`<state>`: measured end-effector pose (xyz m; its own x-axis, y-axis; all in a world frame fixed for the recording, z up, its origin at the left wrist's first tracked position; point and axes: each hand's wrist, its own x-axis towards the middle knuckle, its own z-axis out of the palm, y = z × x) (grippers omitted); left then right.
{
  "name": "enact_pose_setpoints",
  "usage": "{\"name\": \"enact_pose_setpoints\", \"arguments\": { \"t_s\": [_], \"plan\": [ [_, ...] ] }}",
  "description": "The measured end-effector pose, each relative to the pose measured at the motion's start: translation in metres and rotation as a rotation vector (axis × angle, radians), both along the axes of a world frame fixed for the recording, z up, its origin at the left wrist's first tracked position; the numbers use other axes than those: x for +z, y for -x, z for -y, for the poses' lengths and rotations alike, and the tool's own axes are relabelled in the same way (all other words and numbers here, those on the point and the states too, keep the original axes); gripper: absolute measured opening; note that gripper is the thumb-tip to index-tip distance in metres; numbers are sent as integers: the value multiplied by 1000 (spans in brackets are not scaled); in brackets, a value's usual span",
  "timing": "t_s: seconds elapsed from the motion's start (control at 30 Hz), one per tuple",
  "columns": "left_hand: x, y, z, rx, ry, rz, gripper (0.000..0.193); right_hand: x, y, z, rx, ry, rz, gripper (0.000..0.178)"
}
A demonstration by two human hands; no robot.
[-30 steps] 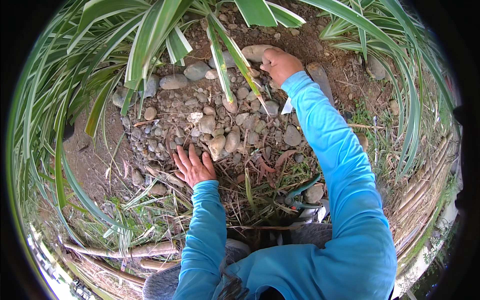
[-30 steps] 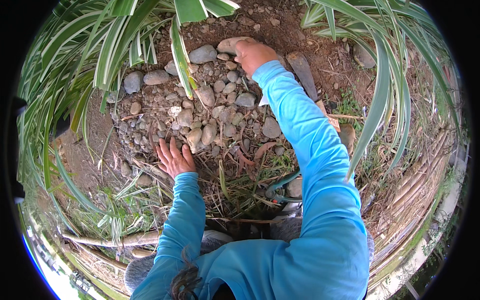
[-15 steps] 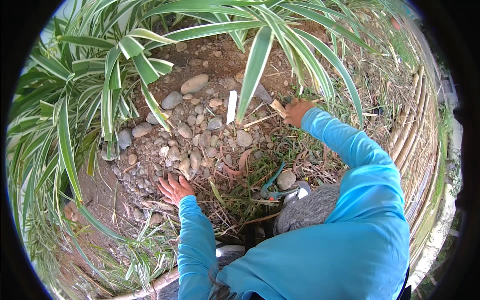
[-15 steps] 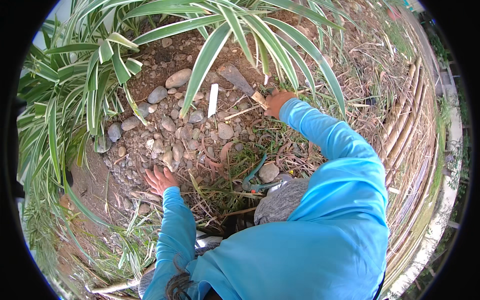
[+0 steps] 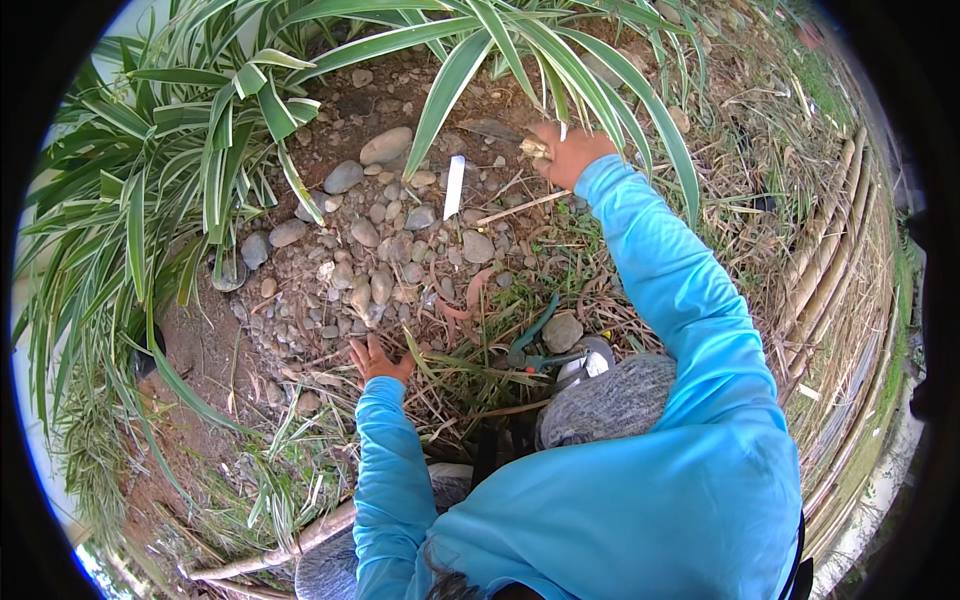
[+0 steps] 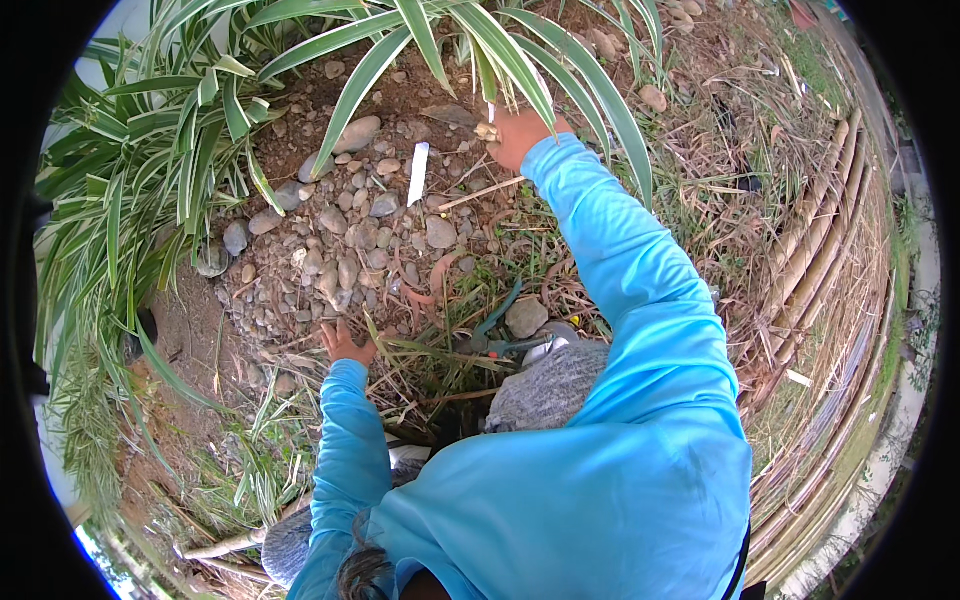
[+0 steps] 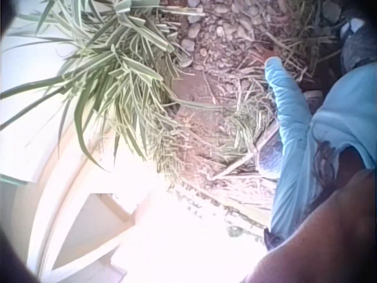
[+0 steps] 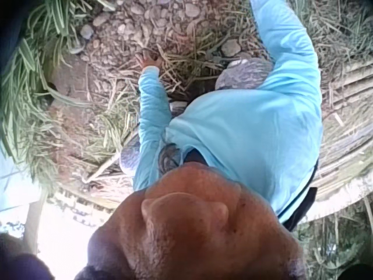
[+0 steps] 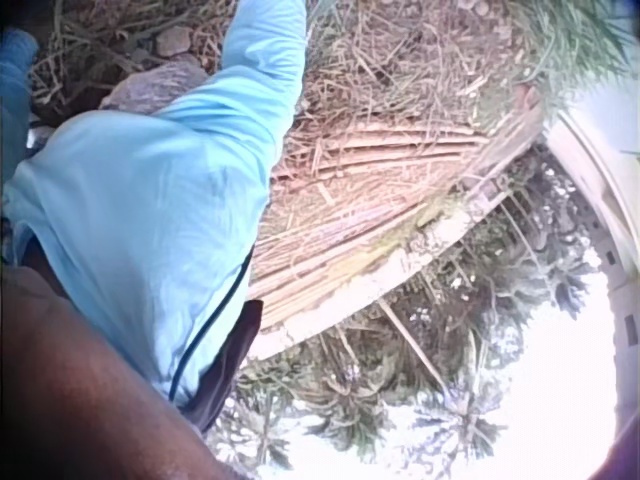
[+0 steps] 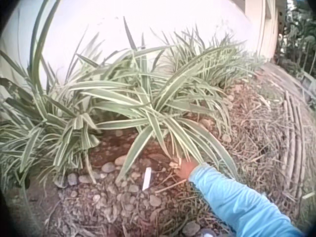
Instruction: The person kneels in a garden bed and uses both hands to pick up small stones and place them around the base of a variegated leafy plant. They repeatedly adjust the positions of the stones to form a neat border.
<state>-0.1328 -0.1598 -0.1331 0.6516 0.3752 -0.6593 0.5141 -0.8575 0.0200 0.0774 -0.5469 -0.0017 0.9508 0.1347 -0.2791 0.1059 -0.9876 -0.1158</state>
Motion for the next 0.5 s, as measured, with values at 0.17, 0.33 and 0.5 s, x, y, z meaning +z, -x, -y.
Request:
{"name": "enact_pose_setpoints", "arguments": {
  "t_s": [0.17, 0.33, 0.5],
  "plan": [
    [-5, 16, 14, -179, -70, -21, 127, 16, -42, -15, 39, 68, 457, 39],
    [-13, 14, 19, -217, -167, -76, 120, -1, -84, -59, 127, 383, 71, 25],
    [-14, 13, 21, -185, -146, -45, 122, 0, -105, -70, 112, 362, 161, 23]
  ]
}}
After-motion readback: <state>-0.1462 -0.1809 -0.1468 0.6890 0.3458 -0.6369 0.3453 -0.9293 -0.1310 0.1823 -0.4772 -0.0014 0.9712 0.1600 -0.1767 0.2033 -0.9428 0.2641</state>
